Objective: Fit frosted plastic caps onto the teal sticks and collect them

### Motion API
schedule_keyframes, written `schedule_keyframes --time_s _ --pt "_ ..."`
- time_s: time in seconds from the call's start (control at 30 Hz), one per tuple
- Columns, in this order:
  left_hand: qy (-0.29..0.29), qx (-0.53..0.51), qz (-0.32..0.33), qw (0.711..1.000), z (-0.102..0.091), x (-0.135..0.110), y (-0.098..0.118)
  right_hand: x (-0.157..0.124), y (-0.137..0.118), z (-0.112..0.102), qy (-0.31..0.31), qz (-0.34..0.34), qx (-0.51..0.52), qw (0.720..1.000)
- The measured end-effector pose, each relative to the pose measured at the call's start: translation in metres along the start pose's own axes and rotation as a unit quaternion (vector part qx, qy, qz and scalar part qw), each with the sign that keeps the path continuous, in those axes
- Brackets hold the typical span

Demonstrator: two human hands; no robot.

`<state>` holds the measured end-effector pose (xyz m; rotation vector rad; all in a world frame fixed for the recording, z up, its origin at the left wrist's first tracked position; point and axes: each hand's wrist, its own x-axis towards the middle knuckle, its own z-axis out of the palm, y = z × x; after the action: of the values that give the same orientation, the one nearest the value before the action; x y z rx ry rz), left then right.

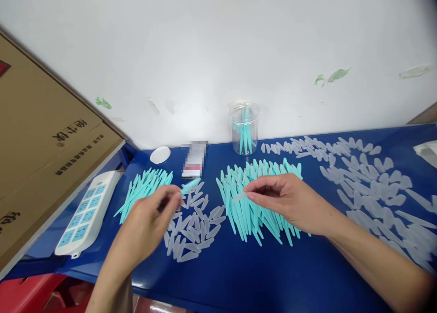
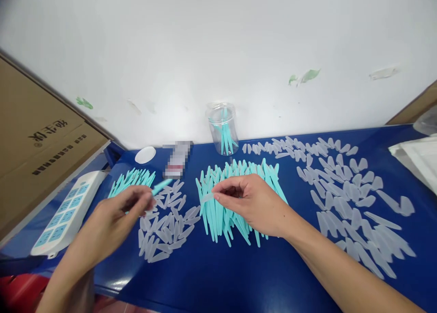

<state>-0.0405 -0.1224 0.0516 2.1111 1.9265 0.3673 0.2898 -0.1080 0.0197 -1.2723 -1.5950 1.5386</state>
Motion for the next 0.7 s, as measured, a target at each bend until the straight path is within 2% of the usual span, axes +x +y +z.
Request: schedule_keyframes --time_s 0.07,0.17,0.43,0.7 --pt "-0.053 -0.077 0.074 0.993 0.003 -0.007 0.021 0.0 0.001 -0.001 0.007 -0.004 0.019 1.0" --pt "-0.075 -0.138 0.124 0.98 0.01 -0.012 0.041 -0.001 0.005 -0.003 0.006 -0.007 0.035 0.999" --pt "-0.056 -0.134 0.146 0.979 0.02 -0.009 0.051 -0.002 0.006 -0.004 -0.005 -0.009 0.041 0.999" --pt "-0.061 -0.155 0.114 0.979 0.019 -0.013 0.053 -0.002 0.005 -0.005 0.007 -0.023 0.063 0.998"
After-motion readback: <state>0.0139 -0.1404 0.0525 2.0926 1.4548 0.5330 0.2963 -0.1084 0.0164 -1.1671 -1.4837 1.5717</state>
